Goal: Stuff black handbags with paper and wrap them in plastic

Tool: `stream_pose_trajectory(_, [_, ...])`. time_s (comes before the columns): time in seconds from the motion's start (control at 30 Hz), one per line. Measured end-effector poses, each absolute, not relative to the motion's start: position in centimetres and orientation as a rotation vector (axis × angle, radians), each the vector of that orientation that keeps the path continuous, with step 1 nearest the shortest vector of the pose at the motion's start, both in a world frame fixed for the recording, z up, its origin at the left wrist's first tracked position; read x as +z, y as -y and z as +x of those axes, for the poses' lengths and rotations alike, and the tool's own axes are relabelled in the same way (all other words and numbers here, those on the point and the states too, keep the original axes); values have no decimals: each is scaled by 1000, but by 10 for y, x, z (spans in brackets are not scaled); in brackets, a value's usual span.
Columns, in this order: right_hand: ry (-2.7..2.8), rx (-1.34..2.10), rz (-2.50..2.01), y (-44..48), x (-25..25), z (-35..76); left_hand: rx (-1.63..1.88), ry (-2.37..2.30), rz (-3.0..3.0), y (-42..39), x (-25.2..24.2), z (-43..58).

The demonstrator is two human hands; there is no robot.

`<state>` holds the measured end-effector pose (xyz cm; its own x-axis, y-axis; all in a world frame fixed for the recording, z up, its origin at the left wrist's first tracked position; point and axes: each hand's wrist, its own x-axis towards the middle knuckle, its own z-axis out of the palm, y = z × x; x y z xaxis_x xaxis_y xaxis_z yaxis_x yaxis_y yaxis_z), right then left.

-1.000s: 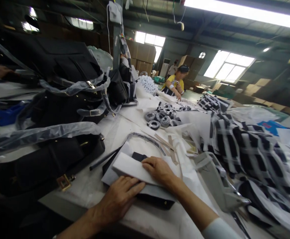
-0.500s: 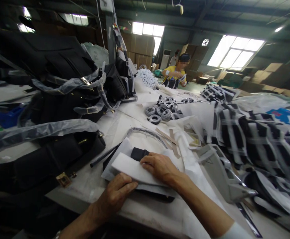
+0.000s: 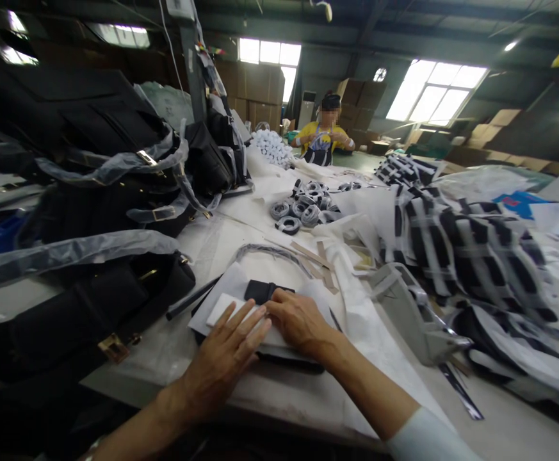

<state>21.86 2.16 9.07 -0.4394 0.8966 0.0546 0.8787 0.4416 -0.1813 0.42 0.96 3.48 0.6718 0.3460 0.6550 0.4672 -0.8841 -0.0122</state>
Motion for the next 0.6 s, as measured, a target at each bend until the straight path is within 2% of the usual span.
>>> stream_pose_trajectory(0.13, [2585, -35, -1514, -17, 90, 217, -889, 643, -2814, -23, 21, 5])
stream_pose_trajectory(0.33, [2636, 92, -1606, 26, 97, 211, -879, 595, -2803, -22, 10, 1])
stream_pose_trajectory(0.6, [2552, -354, -1645, 51, 47, 192, -516, 492, -2674, -22, 14, 8])
